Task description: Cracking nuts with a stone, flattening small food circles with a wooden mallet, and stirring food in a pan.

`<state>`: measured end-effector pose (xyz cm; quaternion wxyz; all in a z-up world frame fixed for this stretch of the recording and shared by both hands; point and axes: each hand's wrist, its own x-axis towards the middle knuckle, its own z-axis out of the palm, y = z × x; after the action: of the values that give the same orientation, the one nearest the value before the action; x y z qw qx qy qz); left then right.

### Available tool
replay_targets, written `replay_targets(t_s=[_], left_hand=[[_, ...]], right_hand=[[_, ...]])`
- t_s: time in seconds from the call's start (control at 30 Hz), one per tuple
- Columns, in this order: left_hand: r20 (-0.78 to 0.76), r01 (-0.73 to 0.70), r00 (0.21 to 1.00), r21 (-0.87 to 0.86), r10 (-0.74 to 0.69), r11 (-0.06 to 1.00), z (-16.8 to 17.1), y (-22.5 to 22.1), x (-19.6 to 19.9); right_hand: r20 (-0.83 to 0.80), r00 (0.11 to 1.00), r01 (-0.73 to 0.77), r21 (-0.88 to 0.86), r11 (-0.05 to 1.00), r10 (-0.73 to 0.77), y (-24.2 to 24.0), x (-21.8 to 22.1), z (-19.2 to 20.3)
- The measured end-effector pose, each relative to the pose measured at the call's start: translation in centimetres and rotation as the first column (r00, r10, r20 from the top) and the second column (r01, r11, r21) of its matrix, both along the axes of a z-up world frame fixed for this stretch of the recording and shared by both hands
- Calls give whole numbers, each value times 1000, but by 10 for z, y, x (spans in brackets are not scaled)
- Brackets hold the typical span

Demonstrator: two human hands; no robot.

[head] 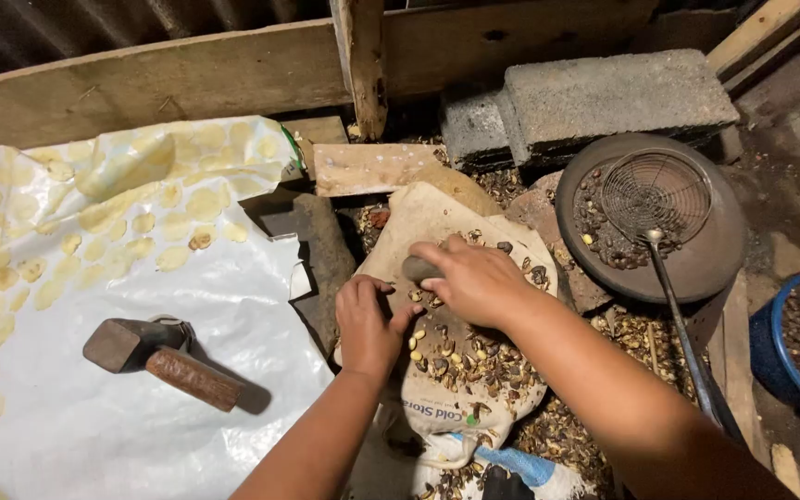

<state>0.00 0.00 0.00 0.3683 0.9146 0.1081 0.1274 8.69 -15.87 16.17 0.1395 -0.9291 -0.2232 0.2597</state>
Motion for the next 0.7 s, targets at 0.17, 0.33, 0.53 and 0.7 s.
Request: replay_targets(t_s=[0.17,0.33,0.53,0.7], left_hand=[[2,2,1000,39,-2,999,-2,-2,1],[14,54,998,30,-54,998,8,7,5],[-92,142,983,-140,-156,980,33,25,-9],[-55,129,990,31,-127,991,30,34,-29]], right_hand=[[-60,978,-206,-123,971,200,8,4,-18],[-82,980,-187,-56,981,183,-10,13,-30],[176,983,-48,-14,999,50,-38,0,-25],[643,754,-351,224,909,133,-52,-14,-140]])
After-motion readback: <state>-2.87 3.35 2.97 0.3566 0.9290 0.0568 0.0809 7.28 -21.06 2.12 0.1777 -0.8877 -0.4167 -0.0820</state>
